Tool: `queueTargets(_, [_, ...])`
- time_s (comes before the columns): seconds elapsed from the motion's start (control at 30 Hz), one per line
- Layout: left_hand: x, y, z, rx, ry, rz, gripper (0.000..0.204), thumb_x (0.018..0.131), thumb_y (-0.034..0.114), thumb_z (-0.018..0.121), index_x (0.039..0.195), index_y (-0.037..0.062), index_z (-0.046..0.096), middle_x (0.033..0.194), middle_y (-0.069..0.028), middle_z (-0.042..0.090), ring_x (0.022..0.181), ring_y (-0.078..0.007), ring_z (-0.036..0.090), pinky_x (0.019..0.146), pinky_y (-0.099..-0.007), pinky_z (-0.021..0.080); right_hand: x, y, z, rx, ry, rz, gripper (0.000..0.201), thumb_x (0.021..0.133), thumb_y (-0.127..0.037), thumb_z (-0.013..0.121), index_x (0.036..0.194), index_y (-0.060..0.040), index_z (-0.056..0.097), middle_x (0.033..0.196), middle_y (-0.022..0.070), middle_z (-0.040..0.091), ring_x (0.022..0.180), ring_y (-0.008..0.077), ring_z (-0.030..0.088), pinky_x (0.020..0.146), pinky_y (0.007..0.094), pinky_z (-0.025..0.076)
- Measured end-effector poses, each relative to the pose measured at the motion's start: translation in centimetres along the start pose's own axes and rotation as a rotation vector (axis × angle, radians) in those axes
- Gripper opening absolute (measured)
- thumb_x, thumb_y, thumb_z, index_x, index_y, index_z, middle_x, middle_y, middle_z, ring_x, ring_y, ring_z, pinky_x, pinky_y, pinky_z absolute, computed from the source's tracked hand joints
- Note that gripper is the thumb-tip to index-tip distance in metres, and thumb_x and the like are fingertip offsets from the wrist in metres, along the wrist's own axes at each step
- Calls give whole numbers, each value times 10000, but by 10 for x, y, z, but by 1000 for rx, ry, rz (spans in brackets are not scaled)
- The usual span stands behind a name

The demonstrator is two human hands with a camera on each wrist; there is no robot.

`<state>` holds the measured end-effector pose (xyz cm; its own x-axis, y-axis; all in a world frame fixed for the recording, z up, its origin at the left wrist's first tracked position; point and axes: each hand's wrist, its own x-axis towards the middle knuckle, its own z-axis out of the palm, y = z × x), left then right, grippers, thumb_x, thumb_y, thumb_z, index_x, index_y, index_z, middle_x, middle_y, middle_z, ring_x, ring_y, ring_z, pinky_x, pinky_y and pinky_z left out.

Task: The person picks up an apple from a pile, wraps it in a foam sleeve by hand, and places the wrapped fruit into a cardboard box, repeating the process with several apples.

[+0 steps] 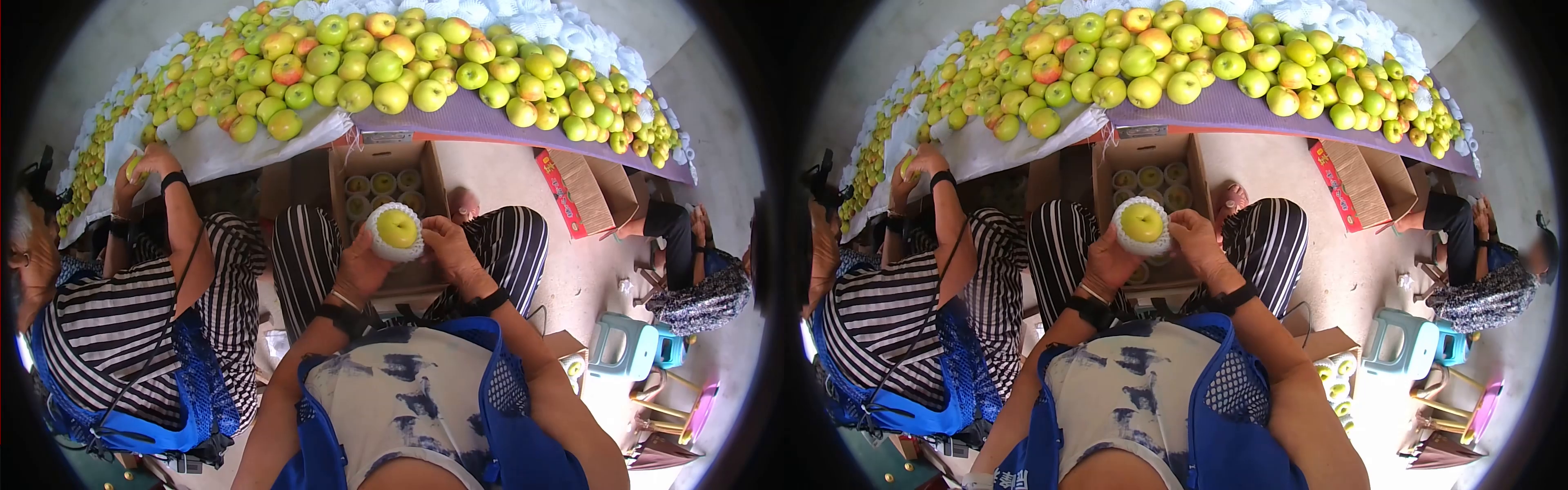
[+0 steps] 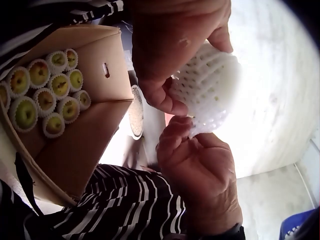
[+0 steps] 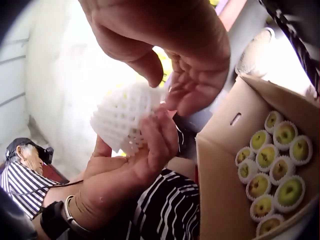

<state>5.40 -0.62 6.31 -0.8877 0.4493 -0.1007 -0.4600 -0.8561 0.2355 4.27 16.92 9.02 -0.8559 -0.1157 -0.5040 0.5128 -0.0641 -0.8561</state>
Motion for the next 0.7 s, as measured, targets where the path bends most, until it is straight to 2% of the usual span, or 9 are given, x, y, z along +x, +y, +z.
queueTargets(0.1, [-1,2,6,82,66,-16,563,842,342,539,1285,46,357,1251,-112,458,1170,-270,437,996,-454,336,4,-4,-13,-145,-38,-249,412,749,-80,620,1134,-17,486,1009,80,556,927,177,551,821,288,459])
queueTargets(0.2, [-2,4,5,48,27,-126,541,851,306,527,1291,44,355,1266,-116,458,1169,-265,443,1003,-434,324,-8,-29,-5,-393,-171,-461,638,661,-95,695,1232,-34,418,1168,127,487,1071,237,494,915,337,411])
queueTargets(0.3, [1,3,2,88,30,-145,508,855,299,524,1277,59,373,1248,-110,474,1148,-250,463,981,-406,352,-13,-40,9,-786,-254,-706,831,574,-117,750,1305,-100,355,1275,152,404,1169,292,419,986,370,347])
queueTargets(0.4, [2,0,-9,145,23,-134,480,864,338,515,1243,65,404,1202,-97,504,1130,-236,476,975,-370,363,-8,-30,18,-933,-296,-638,813,528,-133,771,1258,-132,413,1243,144,444,1164,316,420,990,375,339])
queueTargets(0.5, [-1,-2,-9,258,115,-54,540,856,411,510,1230,38,395,1160,-115,519,1063,-250,519,884,-397,435,4,-31,21,-928,-347,-667,752,530,-64,759,1214,-97,448,1176,140,468,1136,251,458,959,317,371])
queueTargets(0.6, [-3,12,-3,167,191,-81,537,852,462,502,1164,30,432,1089,-138,539,990,-270,547,838,-425,452,28,-25,15,-718,-232,-579,649,534,-55,749,1132,-80,496,1111,115,510,1057,224,505,919,298,401])
queueTargets(0.63, [-3,14,-9,171,298,-51,519,854,463,497,1137,32,442,1068,-140,542,963,-272,552,824,-426,454,38,-23,11,-661,-233,-609,628,546,-44,741,1122,-85,495,1076,95,526,985,201,528,857,292,440])
queueTargets(0.7, [-1,16,-22,177,510,12,488,859,466,486,1084,34,462,1025,-143,548,909,-276,563,795,-427,459,51,-24,7,-601,-213,-348,624,555,-48,742,1126,-89,495,1032,83,543,954,186,537,833,290,450])
